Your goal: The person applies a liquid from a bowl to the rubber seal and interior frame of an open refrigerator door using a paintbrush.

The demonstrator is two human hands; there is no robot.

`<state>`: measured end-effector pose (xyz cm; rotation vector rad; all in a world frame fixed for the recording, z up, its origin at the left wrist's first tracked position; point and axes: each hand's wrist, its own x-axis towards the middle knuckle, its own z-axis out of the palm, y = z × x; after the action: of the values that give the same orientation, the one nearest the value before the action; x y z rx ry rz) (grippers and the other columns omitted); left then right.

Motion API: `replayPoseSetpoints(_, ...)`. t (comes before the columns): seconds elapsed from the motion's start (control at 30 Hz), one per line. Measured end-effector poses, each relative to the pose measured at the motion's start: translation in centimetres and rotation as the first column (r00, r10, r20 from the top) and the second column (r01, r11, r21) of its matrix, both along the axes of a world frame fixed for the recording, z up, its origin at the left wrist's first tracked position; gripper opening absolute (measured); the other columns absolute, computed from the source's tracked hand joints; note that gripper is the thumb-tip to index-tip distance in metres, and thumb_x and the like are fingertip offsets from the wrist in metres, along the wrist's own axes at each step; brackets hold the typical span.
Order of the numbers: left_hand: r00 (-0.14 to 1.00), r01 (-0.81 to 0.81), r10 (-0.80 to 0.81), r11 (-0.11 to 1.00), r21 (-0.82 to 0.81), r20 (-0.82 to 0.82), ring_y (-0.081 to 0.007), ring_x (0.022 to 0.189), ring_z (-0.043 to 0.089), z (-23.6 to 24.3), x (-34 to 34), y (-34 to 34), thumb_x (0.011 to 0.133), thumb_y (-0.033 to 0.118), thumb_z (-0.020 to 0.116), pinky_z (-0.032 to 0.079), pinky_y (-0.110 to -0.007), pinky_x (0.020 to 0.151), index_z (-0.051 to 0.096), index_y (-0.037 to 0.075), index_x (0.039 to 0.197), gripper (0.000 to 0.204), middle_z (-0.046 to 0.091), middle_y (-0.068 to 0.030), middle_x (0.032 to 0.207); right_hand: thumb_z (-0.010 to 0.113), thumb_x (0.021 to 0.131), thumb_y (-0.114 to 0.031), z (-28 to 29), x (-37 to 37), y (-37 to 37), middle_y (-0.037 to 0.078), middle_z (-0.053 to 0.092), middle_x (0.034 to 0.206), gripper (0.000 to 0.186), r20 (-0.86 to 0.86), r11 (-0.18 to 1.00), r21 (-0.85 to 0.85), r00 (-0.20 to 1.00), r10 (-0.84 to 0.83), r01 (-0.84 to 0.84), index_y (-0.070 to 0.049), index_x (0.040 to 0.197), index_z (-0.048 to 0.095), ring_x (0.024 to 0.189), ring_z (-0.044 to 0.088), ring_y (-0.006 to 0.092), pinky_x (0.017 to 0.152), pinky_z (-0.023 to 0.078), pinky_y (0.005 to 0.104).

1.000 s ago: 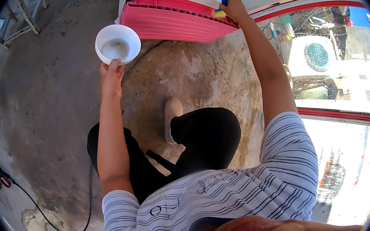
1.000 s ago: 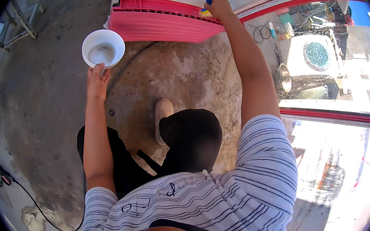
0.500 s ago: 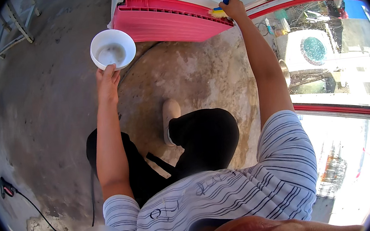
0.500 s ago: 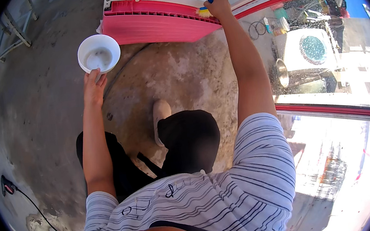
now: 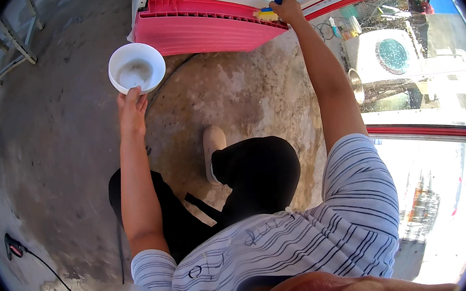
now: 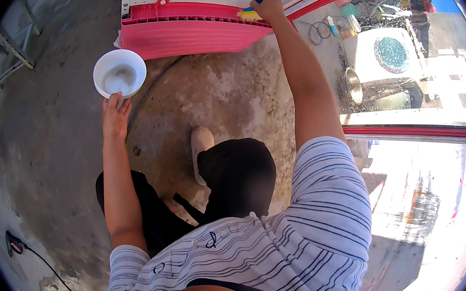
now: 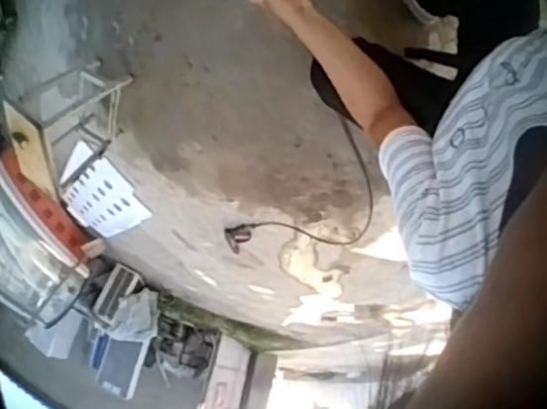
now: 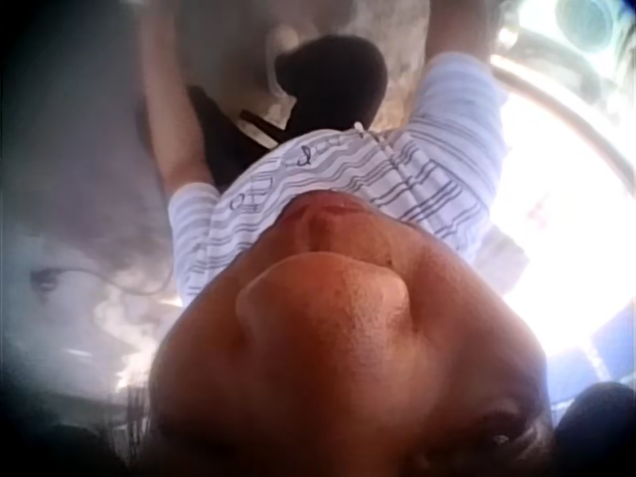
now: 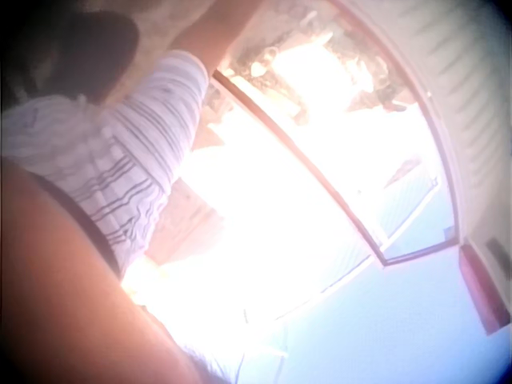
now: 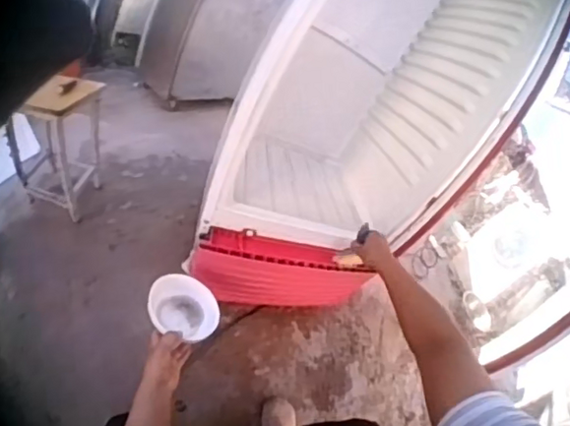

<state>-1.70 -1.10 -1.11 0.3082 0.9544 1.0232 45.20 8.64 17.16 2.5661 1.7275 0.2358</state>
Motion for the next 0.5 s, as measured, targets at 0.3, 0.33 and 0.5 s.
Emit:
replayPoseSetpoints(0.3,1.0,-0.008,0.008,1.0,0.025,0.005,-0.0273,0.12,0.047,1.5,0.1,-0.2,0.083,0.023,0.066,0.031,-0.042,0.107,0.035,0.008,0.132,0.06,0.043,-0.0063,0.126,0.067,0.075,-0.04,-5.7,4.8,-7.7,0.006,0.068,0.063,0.039,-0.344,0.876,0.394,0.929,-0.14,0.278,-0.002,0.07,0.071,0.062,0.068,0.0183,0.064,0.053,0.0308)
replayPoseSetpoints(0.33,1.0,-0.019,0.019,1.0,0.014,0.013,-0.0273,0.12,0.047,1.3,0.1,0.0,0.082,0.023,0.066,0.031,-0.042,0.107,0.035,0.008,0.132,0.06,0.043,-0.0064,0.126,0.067,0.076,-0.04,-5.9,2.7,-9.0,0.005,0.068,0.061,0.038,-0.437,0.846,0.429,0.892,-0.112,0.317,-0.004,0.068,0.071,0.06,0.067,0.0159,0.063,0.053,0.0295)
replayPoseSetpoints(0.5,0.999,-0.012,0.013,1.0,-0.02,0.029,-0.0275,0.121,0.046,0.2,0.4,0.3,0.082,0.022,0.067,0.031,-0.042,0.106,0.037,0.007,0.129,0.058,0.042,-0.0069,0.126,0.067,0.08,-0.041,-7.2,0.6,-15.3,0.003,0.065,0.057,0.037,-0.47,0.834,0.225,0.806,-0.361,0.504,-0.007,0.064,0.071,0.055,0.064,0.0127,0.058,0.051,0.0286)
